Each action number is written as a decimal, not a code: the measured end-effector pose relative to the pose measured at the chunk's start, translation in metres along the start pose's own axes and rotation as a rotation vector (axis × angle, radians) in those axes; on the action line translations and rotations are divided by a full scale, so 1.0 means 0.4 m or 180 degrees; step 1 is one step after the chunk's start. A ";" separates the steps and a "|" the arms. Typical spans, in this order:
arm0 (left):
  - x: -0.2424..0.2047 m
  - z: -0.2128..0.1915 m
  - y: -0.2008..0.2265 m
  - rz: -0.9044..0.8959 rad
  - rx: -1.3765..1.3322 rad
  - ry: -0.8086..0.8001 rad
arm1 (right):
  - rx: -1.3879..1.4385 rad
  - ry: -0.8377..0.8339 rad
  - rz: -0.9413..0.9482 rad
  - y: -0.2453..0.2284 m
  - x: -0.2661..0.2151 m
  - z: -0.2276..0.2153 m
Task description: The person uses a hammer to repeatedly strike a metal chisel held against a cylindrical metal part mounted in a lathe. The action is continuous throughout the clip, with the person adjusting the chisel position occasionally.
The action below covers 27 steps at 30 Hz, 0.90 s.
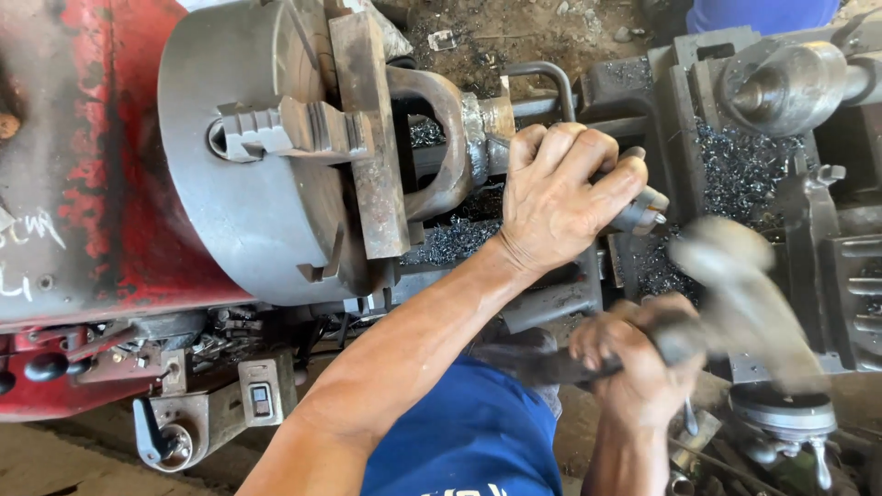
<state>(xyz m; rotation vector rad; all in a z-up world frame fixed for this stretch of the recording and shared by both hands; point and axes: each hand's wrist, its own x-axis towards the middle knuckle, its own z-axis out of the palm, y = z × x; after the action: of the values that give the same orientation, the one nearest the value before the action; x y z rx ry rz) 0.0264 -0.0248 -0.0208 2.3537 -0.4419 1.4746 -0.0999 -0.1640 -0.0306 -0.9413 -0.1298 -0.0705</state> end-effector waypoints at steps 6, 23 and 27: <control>0.028 -0.052 0.017 -0.0056 -0.0129 -0.0082 | -0.0115 -0.0045 -0.0161 -0.029 -0.022 -0.009; 0.008 -0.053 0.010 0.0169 -0.0063 -0.0045 | -0.0034 0.0001 -0.0266 -0.014 -0.023 -0.038; 0.009 -0.053 0.006 0.0246 -0.0129 -0.0075 | -0.0171 0.0016 0.0002 -0.005 -0.025 -0.038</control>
<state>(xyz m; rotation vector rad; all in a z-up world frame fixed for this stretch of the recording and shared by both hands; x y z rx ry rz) 0.0097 -0.0183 -0.0084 2.3489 -0.5694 1.4586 -0.1089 -0.1774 -0.0394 -0.9948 -0.1234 -0.0762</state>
